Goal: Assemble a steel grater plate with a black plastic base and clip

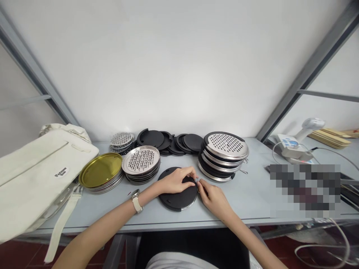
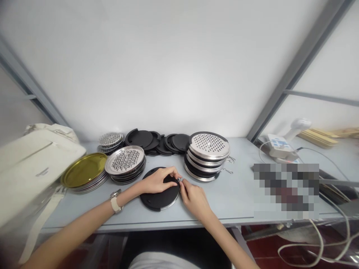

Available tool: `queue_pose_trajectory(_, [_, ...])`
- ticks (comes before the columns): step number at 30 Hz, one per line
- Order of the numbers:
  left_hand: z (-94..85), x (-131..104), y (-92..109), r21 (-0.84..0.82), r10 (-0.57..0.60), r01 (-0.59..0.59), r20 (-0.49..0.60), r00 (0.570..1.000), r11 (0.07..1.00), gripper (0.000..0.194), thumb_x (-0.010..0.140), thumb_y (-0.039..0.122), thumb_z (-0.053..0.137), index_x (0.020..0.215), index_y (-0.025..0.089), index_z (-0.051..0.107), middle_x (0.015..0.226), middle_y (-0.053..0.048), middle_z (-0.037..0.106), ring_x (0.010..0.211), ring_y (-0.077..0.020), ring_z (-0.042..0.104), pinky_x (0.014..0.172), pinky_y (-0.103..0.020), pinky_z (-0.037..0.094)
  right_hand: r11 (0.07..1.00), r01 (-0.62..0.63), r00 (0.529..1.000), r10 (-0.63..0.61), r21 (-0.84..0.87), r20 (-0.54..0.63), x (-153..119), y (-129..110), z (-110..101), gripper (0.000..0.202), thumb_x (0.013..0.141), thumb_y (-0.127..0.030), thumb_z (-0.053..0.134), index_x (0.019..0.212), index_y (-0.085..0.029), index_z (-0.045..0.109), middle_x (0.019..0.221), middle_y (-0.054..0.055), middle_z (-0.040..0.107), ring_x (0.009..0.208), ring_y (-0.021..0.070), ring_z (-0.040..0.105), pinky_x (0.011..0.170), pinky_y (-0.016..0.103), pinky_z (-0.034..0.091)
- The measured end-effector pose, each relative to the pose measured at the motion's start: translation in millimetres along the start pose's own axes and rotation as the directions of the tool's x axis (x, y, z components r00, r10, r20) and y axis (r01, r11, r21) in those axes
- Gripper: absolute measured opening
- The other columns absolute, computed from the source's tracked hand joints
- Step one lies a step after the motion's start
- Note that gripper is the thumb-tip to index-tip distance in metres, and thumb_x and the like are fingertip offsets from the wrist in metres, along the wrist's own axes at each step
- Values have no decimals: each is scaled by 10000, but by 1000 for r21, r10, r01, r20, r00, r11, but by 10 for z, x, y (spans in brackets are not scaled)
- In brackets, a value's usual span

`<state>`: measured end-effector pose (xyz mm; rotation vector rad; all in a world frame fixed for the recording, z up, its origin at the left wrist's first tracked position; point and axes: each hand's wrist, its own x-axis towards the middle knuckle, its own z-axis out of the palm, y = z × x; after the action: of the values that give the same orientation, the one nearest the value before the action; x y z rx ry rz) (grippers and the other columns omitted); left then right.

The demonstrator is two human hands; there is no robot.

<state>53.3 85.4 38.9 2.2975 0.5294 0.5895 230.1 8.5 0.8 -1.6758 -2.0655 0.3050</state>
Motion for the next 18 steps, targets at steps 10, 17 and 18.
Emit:
queue_pose_trajectory(10, [-2,3,-15,-29,31,-31,-7,999,999,178,818,113,584,952,189,495,934,-15,593,881,-150,565,825,-289,445,1000,-6,1000,6,-21,2,-2,10,13,318,969,-294,275,877,-197,563,683,48,680,618,214,662,537,265,319])
queue_pose_trajectory(17, [-1,1,-7,-23,25,-25,-2,1000,999,186,815,109,590,946,189,486,923,-8,588,872,-144,561,816,-276,443,1000,-9,1000,9,-26,6,-7,13,17,307,971,-289,280,869,-199,556,682,46,679,613,214,660,535,267,310])
queue_pose_trajectory(18, [0,2,-7,-21,22,-22,-2,1000,1000,184,815,110,591,943,189,486,922,-8,588,873,-144,561,815,-277,442,1000,-9,1000,9,-27,7,-9,14,18,305,972,-288,281,876,-199,557,688,45,681,619,215,662,538,267,310])
